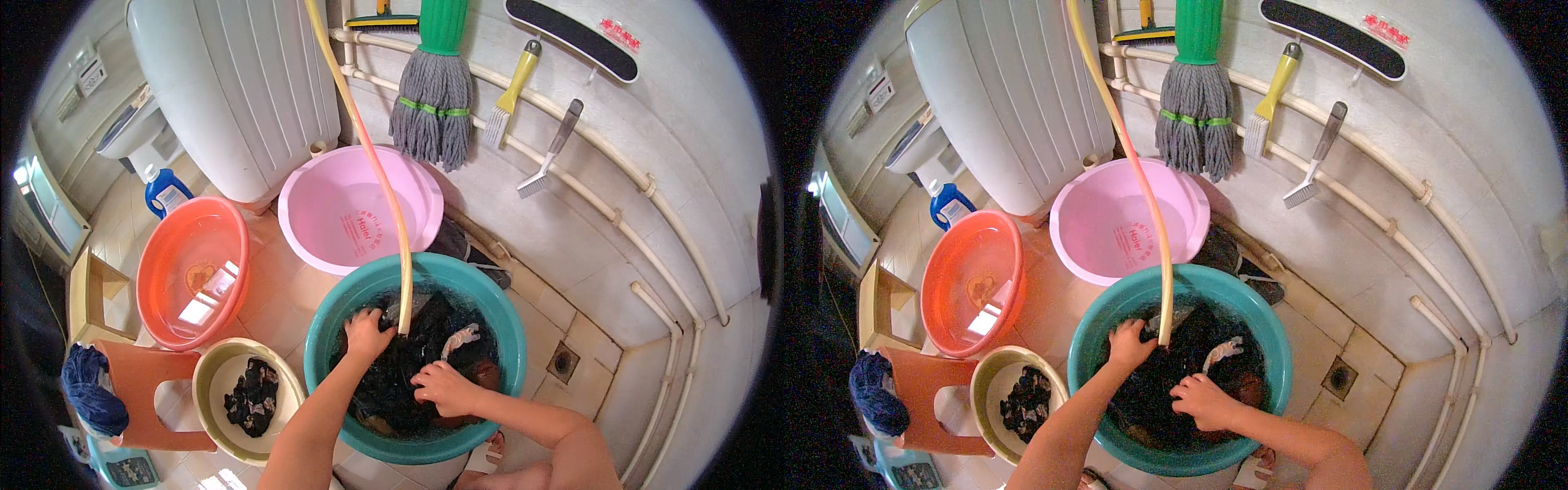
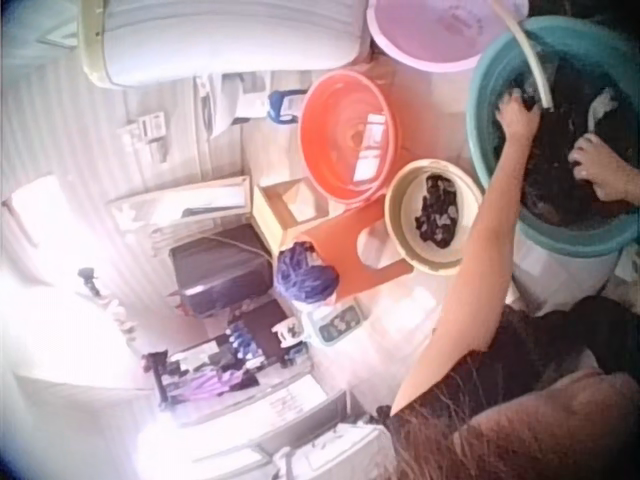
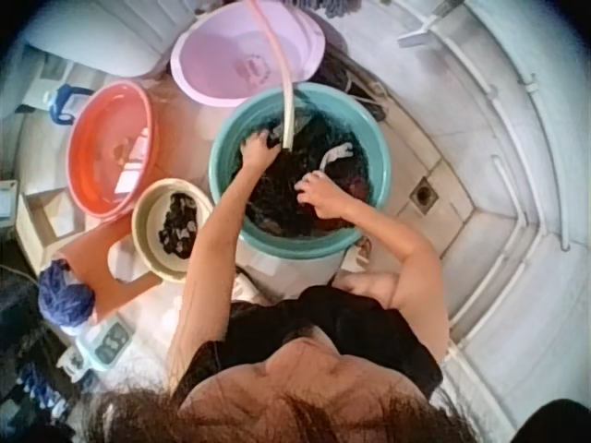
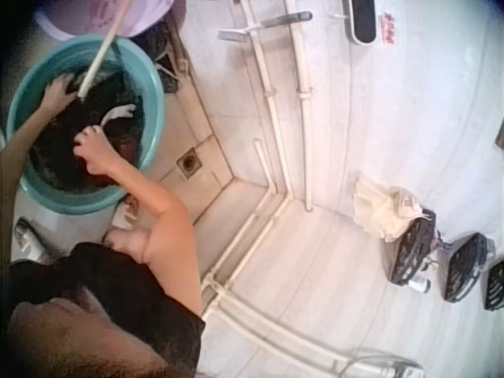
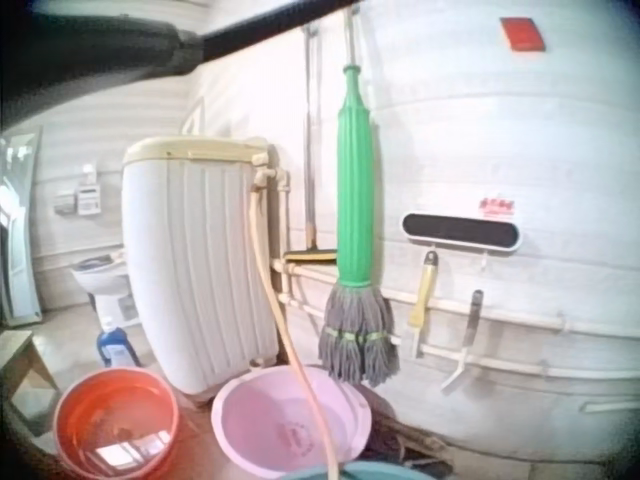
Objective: The person hand-washes several dark-colored garments in a teal basin using a hose to rinse them. They repeatedly submerge, agitate, and wring out the clothes, then transfer them to a nearby stool. The process continues with additional items from the basin.
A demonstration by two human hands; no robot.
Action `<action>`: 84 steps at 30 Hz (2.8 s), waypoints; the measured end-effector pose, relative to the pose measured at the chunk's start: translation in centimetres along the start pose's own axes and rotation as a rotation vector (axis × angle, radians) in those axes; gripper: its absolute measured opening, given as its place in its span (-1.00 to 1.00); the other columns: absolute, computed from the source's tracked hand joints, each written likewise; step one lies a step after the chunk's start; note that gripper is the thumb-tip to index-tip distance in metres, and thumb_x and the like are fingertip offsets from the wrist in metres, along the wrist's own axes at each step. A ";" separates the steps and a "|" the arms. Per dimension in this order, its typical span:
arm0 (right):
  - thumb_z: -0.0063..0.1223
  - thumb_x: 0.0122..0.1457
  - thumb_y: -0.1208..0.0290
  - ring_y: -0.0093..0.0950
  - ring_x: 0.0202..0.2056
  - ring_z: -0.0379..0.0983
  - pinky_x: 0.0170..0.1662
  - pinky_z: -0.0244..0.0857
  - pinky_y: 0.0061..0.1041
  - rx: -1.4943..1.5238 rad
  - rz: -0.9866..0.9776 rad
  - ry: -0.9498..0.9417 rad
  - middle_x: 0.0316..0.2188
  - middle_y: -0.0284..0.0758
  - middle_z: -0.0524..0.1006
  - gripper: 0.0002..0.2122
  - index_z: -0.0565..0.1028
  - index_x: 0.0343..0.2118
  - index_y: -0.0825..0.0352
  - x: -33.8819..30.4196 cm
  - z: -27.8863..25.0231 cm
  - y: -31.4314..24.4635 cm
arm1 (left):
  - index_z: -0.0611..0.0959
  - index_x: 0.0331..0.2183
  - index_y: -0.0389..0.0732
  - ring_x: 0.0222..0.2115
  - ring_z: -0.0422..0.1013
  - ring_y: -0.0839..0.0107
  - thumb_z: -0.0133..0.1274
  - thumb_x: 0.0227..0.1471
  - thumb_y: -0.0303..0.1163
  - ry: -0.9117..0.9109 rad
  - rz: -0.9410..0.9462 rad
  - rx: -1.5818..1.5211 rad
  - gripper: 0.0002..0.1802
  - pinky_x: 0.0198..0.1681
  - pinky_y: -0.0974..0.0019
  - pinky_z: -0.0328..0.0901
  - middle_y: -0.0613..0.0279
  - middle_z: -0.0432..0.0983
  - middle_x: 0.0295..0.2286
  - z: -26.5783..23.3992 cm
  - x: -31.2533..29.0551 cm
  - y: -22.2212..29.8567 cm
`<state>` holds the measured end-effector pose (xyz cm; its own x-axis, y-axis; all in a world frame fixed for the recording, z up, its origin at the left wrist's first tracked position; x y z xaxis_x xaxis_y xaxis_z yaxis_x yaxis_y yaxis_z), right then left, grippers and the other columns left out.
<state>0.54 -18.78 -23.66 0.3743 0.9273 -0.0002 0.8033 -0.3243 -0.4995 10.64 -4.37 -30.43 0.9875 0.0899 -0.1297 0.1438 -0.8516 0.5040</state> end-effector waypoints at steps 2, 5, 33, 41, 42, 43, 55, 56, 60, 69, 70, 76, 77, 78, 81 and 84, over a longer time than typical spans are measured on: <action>-0.01 -0.33 0.57 -0.30 -0.19 0.25 -0.18 0.13 -0.30 0.067 0.045 -0.033 -0.30 -0.36 0.38 -0.82 0.45 -0.57 0.16 -1.3 -0.1 -0.1 | 0.57 -0.31 -0.22 -0.12 0.24 0.11 0.14 -0.34 -0.06 -0.023 0.035 0.080 -0.48 -0.02 -0.10 0.03 0.08 0.39 -0.23 0.5 -0.3 -0.3; -0.02 -0.33 0.54 -0.33 -0.25 0.28 -0.23 0.16 -0.34 0.090 0.178 -0.083 -0.39 -0.38 0.41 -0.87 0.46 -0.62 0.17 -3.2 -0.2 2.2 | 0.58 -0.47 -0.29 -0.14 0.27 0.12 0.10 -0.40 -0.05 -0.174 0.072 -0.003 -0.51 -0.06 -0.08 0.09 0.08 0.40 -0.28 -0.2 -1.7 -1.6; 0.06 -0.16 0.29 -0.18 -0.39 0.40 -0.30 0.25 -0.23 0.195 0.024 0.043 -0.47 -0.17 0.45 -0.70 0.39 -0.34 0.31 0.7 1.6 -2.2 | 0.51 -0.41 -0.28 -0.35 0.35 0.08 0.05 -0.11 -0.27 0.070 0.507 -0.302 -0.73 -0.27 0.13 0.24 0.03 0.39 -0.36 -5.4 -9.8 8.4; -0.12 0.07 0.05 -0.24 -0.62 0.40 -0.52 0.27 -0.30 0.071 0.375 0.235 -0.77 -0.17 0.40 -0.54 0.41 -0.83 0.30 -2.1 -4.8 1.7 | 0.54 -0.55 -0.28 -0.41 0.35 0.05 0.03 -0.14 -0.10 -0.181 0.373 0.112 -0.62 -0.34 0.06 0.25 -0.01 0.38 -0.35 0.1 -8.6 4.4; -0.15 0.06 -0.01 -0.26 -0.59 0.42 -0.52 0.29 -0.31 0.032 0.627 0.020 -0.75 -0.18 0.42 -0.53 0.47 -0.77 0.29 -3.0 -3.9 3.7 | 0.54 -0.57 -0.29 -0.42 0.35 0.06 0.03 -0.15 -0.11 -0.199 0.387 0.115 -0.63 -0.35 0.06 0.25 0.00 0.39 -0.40 0.1 -8.9 4.0; -0.14 0.05 -0.01 -0.26 -0.59 0.42 -0.52 0.29 -0.30 -0.074 0.655 0.001 -0.74 -0.19 0.43 -0.53 0.48 -0.76 0.28 -3.9 -3.8 5.1 | 0.54 -0.58 -0.29 -0.43 0.35 0.06 0.03 -0.16 -0.12 -0.215 0.404 0.114 -0.63 -0.36 0.05 0.25 0.00 0.39 -0.44 0.1 -9.2 3.8; 0.11 -0.10 0.10 -0.12 0.02 0.08 0.00 0.05 -0.09 -0.053 0.536 0.168 -0.02 -0.09 0.19 -0.42 0.27 -0.06 0.36 0.7 -3.0 7.8 | 0.54 -0.49 -0.29 -0.37 0.32 0.08 0.11 -0.24 -0.15 -0.066 0.441 0.076 -0.64 -0.32 0.11 0.23 0.06 0.39 -0.51 -6.0 -9.3 5.8; 0.11 -0.11 0.00 -0.07 0.12 -0.07 0.07 -0.07 0.00 -0.104 0.586 0.011 0.09 -0.05 0.06 -0.29 0.18 0.05 0.36 1.1 -1.6 7.9 | 0.45 -0.22 -0.29 -0.22 0.30 0.06 0.16 -0.28 -0.10 -0.047 0.463 0.057 -0.41 -0.16 0.10 0.20 0.02 0.37 -0.28 -5.6 -8.2 5.9; -0.04 -0.11 -0.20 -0.03 0.19 -0.33 0.10 -0.28 0.12 -0.198 0.613 -0.147 0.18 -0.05 -0.17 -0.15 0.03 0.14 0.32 1.5 1.2 8.6 | 0.31 -0.03 -0.26 -0.07 0.23 0.05 0.14 -0.37 0.15 -0.082 0.499 0.341 -0.07 0.02 0.00 0.06 -0.02 0.23 -0.05 -3.1 -5.4 4.8; -0.15 0.08 0.08 0.01 0.18 -0.28 0.08 -0.33 0.19 -0.311 0.396 -0.284 0.19 -0.12 -0.13 -0.42 0.08 0.15 0.19 1.4 2.5 5.8 | 0.40 -0.04 -0.02 -0.06 0.25 0.11 0.10 -0.43 0.24 -0.250 0.298 0.418 -0.12 -0.03 0.05 0.17 0.00 0.31 -0.09 3.4 -4.0 0.5; -0.16 0.08 0.10 0.01 0.18 -0.28 0.08 -0.33 0.20 -0.386 0.390 -0.297 0.19 -0.12 -0.13 -0.43 0.08 0.15 0.18 1.5 3.3 6.0 | 0.40 -0.05 -0.01 -0.09 0.28 0.11 0.09 -0.39 0.19 -0.341 0.224 0.389 -0.18 -0.06 0.06 0.20 0.01 0.32 -0.10 4.8 -3.8 -0.3; -0.24 0.13 0.33 -0.15 0.14 -0.22 0.07 -0.12 -0.07 -1.183 0.505 0.090 0.15 -0.20 -0.07 -0.52 0.05 0.14 0.24 2.4 9.0 11.8 | 0.50 -0.15 -0.10 -0.30 0.45 0.17 0.02 -0.21 -0.07 -0.687 -0.022 0.416 -0.47 -0.24 0.17 0.34 0.08 0.49 -0.30 7.9 -3.1 -0.9; -0.23 0.12 0.36 -0.18 0.07 -0.16 0.02 -0.06 -0.12 -1.087 0.547 0.232 0.09 -0.20 -0.01 -0.54 0.08 0.11 0.27 2.4 8.6 12.4 | 0.51 -0.17 -0.12 -0.31 0.45 0.17 0.01 -0.20 -0.07 -0.664 -0.048 0.382 -0.49 -0.25 0.16 0.34 0.08 0.50 -0.33 8.0 -3.1 -1.1; -0.21 0.10 0.38 -0.22 -0.07 -0.02 -0.09 0.02 -0.19 -0.595 0.637 0.270 -0.01 -0.22 0.09 -0.59 0.14 0.04 0.28 2.0 9.1 14.8 | 0.52 -0.19 -0.14 -0.33 0.45 0.17 0.00 -0.19 -0.07 -0.641 -0.072 0.348 -0.50 -0.26 0.16 0.34 0.07 0.51 -0.37 8.2 -3.2 -1.4; -0.14 0.04 0.43 -0.32 -0.41 0.32 -0.36 0.23 -0.34 0.480 0.659 0.273 -0.30 -0.28 0.35 -0.69 0.29 -0.11 0.31 3.3 10.0 17.1 | 0.56 -0.28 -0.19 -0.36 0.45 0.14 -0.06 -0.14 -0.05 -0.551 -0.069 0.286 -0.55 -0.29 0.13 0.34 0.02 0.51 -0.42 5.7 -4.0 -1.1; 0.00 -0.16 0.44 -0.28 -0.42 0.39 -0.37 0.28 -0.35 -0.019 0.491 0.041 -0.35 -0.25 0.40 -0.59 0.34 -0.14 0.27 4.3 6.6 14.0 | 0.62 -0.43 -0.15 -0.40 0.44 0.07 -0.17 -0.06 0.02 -0.452 -0.057 0.155 -0.55 -0.31 0.10 0.33 0.01 0.51 -0.47 2.9 -5.5 -0.9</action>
<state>10.38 -18.11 -36.39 0.7280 0.6565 -0.1976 0.5358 -0.7246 -0.4333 4.92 -5.65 -32.67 0.8459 -0.0652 -0.5293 0.1519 -0.9219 0.3564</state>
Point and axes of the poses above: each hand's wrist, its own x-axis towards the middle knuckle, its own z-axis out of the palm, y = z × x, the point moved 8 cm from there along x, towards the middle knuckle
